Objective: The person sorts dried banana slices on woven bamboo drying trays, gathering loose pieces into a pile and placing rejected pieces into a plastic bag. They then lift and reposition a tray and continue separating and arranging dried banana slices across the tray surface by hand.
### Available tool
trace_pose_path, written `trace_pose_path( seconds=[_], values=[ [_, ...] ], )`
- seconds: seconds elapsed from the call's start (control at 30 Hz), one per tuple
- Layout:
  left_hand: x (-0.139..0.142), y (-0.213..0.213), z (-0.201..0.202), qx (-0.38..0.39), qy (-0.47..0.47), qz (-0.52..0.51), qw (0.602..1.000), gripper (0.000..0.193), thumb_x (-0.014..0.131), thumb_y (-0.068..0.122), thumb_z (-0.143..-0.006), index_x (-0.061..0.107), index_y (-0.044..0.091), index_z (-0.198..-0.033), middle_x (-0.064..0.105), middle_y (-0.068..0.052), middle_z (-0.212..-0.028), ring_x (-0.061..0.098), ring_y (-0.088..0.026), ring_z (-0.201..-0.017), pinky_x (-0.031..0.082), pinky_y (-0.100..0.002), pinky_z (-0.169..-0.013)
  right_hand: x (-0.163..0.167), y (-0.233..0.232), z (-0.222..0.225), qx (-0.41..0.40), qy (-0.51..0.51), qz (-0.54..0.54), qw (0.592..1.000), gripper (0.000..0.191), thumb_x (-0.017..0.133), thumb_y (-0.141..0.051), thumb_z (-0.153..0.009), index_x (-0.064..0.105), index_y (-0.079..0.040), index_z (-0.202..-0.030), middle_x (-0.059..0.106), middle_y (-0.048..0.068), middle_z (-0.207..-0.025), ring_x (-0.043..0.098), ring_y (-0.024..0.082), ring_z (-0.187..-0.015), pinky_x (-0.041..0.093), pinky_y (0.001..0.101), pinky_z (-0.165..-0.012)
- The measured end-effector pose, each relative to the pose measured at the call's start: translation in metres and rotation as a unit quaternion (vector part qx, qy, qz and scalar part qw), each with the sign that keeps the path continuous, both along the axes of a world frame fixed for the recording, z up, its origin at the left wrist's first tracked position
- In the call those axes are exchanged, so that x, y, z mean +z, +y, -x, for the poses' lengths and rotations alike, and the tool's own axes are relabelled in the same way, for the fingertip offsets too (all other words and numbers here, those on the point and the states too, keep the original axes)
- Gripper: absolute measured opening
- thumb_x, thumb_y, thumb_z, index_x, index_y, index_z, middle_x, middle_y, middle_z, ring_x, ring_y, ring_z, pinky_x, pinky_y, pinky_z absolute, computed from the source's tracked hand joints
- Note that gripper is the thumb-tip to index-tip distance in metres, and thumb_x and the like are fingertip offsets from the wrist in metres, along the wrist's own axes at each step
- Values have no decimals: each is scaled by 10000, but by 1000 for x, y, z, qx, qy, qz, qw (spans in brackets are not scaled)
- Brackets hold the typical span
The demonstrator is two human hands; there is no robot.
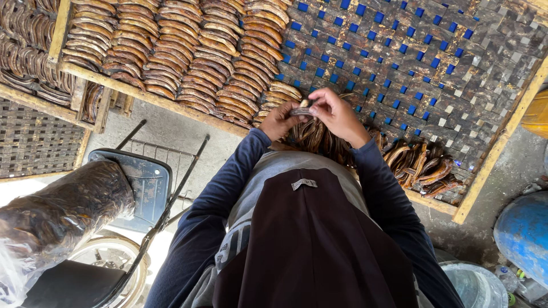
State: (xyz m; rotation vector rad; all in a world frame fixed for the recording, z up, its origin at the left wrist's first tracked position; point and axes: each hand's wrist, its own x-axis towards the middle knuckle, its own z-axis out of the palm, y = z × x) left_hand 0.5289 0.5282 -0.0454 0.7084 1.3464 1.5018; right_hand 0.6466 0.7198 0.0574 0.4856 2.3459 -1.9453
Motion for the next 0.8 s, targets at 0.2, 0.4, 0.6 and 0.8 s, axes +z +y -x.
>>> trace_pose_path(
  seconds=[0.2,0.4,0.6,0.8],
  values=[
    [-28,-3,6,40,-133,27,990,167,652,159,-1043,597,91,-1185,715,1,-1026,670,-84,-895,567,-264,-793,-6,4,3,-32,49,148,987,447,745,8,-913,517,-64,-1291,561,1,-1215,610,99,-947,585,274,-816],
    [-21,-8,12,120,-148,60,980,197,657,182,-1028,613,122,-1210,692,30,-1006,602,-57,-805,529,-235,-730,-8,-4,6,-39,75,-156,984,212,757,-41,-951,664,-63,-1140,617,50,-1076,678,120,-919,561,283,-782],
    [-21,-13,19,257,-200,35,945,160,666,150,-998,612,137,-1148,709,10,-935,601,-80,-748,495,-242,-661,-6,2,9,-89,58,-211,972,124,729,-64,-988,731,-84,-1110,674,33,-1041,668,130,-855,560,287,-736],
    [-21,-16,30,353,-184,-8,917,121,669,84,-1009,608,118,-1107,712,-25,-917,615,-98,-731,514,-265,-653,-21,19,25,3,25,-323,946,65,729,-92,-985,706,-50,-1028,632,88,-1060,656,182,-880,594,300,-761]
  ],
)
